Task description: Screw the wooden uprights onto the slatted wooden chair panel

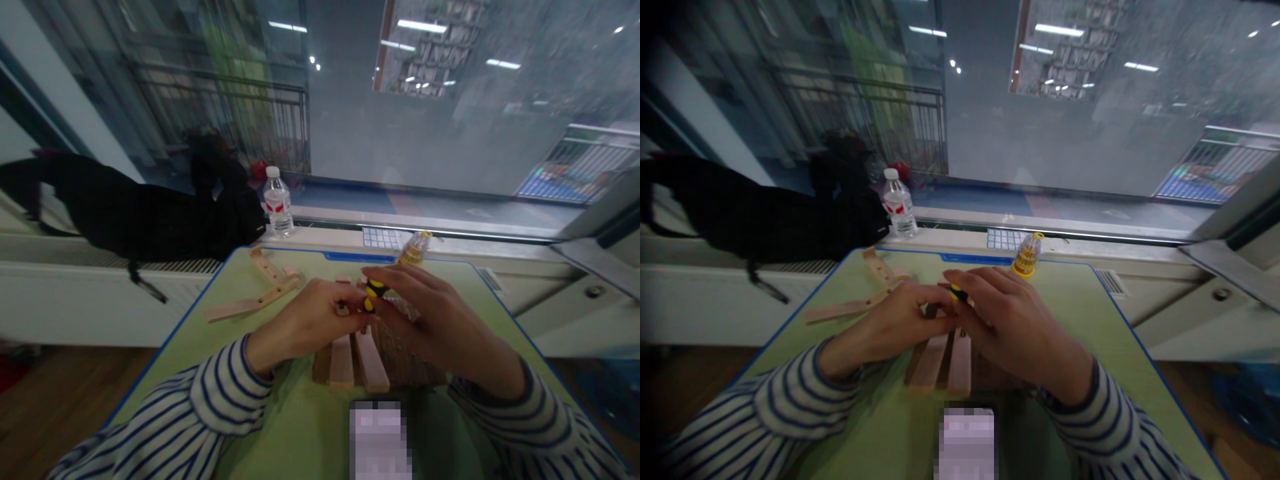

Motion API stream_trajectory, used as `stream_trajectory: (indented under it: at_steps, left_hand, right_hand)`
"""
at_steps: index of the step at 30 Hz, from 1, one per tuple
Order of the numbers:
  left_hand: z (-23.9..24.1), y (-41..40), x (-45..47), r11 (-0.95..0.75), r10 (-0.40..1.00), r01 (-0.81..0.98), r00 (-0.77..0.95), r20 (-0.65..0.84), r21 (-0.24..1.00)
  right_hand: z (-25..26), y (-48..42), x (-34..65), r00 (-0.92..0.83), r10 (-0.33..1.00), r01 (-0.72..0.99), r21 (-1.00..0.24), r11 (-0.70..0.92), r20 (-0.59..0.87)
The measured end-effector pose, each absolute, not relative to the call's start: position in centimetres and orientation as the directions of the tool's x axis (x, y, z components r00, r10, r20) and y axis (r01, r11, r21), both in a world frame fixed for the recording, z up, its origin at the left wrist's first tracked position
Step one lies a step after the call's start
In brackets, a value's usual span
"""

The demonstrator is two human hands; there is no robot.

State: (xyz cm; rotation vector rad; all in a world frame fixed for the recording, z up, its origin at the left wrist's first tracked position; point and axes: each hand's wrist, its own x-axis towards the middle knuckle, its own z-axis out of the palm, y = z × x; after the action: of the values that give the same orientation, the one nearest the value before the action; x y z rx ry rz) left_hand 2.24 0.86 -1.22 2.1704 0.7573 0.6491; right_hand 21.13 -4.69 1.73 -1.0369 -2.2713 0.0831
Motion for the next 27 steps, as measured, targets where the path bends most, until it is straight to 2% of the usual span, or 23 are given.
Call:
stream_trajectory:
  at_steps: [5, 14, 22, 27]
  left_hand:
    - [-1.41, 0.89, 2.25, -0.576, 0.659, 0.318, 0.726, 0.198, 0.753]
    - [-1.57, 0.93, 2.22, -0.557, 0.617, 0.236, 0.759, 0.207, 0.796]
    - [-1.31, 0.95, 2.27, -0.549, 0.679, 0.301, 0.704, 0.206, 0.780]
    - [-1.41, 0.99, 2.15, -0.547, 0.672, 0.278, 0.708, 0.216, 0.790]
  right_hand:
    - [1.61, -4.60, 21.02, -0.463, 0.705, 0.682, -0.292, 0.670, 0.536]
    - [1.32, -4.40, 20.90, -0.453, 0.689, 0.655, -0.313, 0.687, 0.566]
    - [1.61, -4.52, 20.91, -0.458, 0.697, 0.660, -0.313, 0.682, 0.552]
    - [1.85, -4.68, 20.99, -0.490, 0.665, 0.642, -0.283, 0.713, 0.564]
